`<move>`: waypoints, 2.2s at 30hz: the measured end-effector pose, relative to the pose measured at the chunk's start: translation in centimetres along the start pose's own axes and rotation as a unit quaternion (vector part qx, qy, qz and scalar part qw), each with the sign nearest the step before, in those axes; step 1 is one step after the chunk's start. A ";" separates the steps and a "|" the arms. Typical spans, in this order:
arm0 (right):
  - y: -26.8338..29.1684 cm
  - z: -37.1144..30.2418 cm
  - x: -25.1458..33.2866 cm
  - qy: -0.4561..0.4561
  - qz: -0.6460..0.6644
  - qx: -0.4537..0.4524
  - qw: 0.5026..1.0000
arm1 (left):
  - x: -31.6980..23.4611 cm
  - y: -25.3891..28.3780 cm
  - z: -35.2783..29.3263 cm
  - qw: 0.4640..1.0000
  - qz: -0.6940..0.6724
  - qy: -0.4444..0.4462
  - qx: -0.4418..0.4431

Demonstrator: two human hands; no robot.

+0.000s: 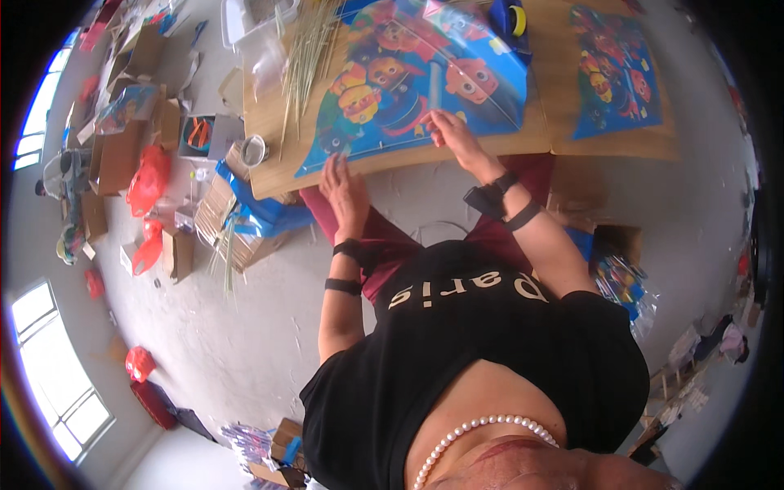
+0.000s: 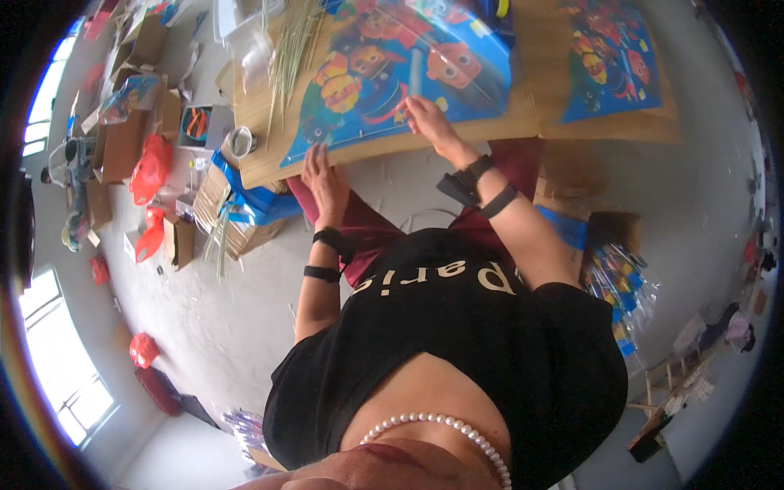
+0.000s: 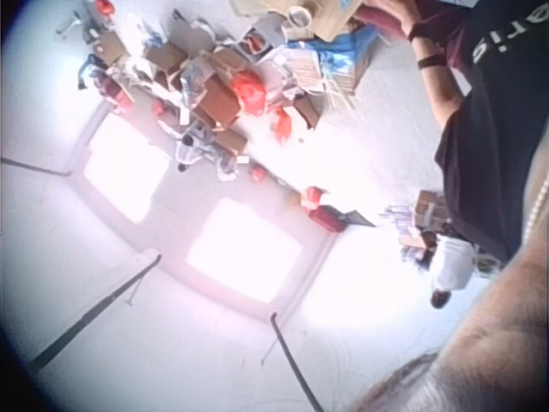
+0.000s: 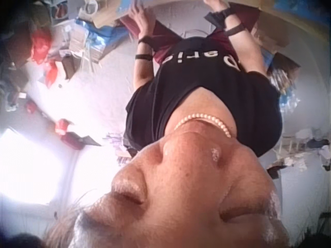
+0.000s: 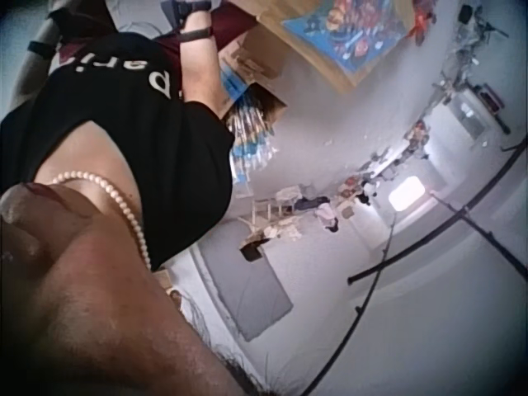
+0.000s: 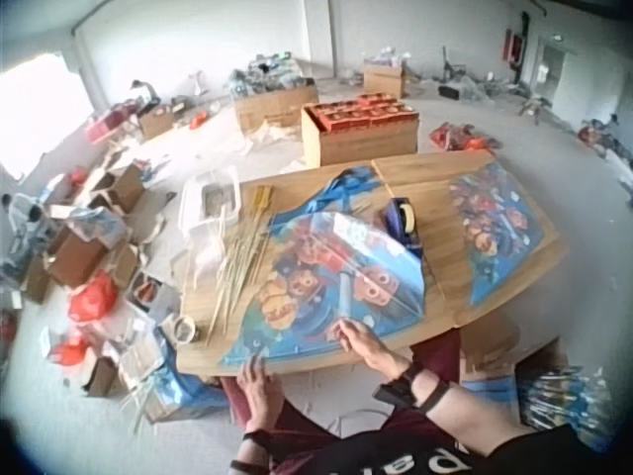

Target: Assemble a kite by attaching support sticks and securing them with tape and string.

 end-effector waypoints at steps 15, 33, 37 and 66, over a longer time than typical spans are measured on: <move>-6.0 1.9 -4.3 -0.110 0.037 0.057 0.992 | -3.4 -2.6 -0.1 0.993 -0.087 -0.077 0.022; -6.5 2.3 -4.1 -0.112 -0.017 0.027 0.993 | -3.5 -2.6 0.1 0.994 -0.079 -0.074 0.030; -6.7 2.2 -4.1 -0.106 -0.027 0.019 0.994 | -3.7 -2.7 0.0 0.994 -0.041 -0.095 0.045; -7.7 4.1 -3.1 0.242 -0.512 -0.229 0.792 | -4.0 -2.4 0.3 0.991 -0.009 -0.118 0.058</move>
Point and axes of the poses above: each hand's wrist, its own z-axis towards the middle knuckle, its own y-axis out of the back of the hand, x = y × z, the point moved 1 cm from there along z, towards the middle knuckle, and after that the axes turned 10 degrees about -y, right-handed, at the moved point
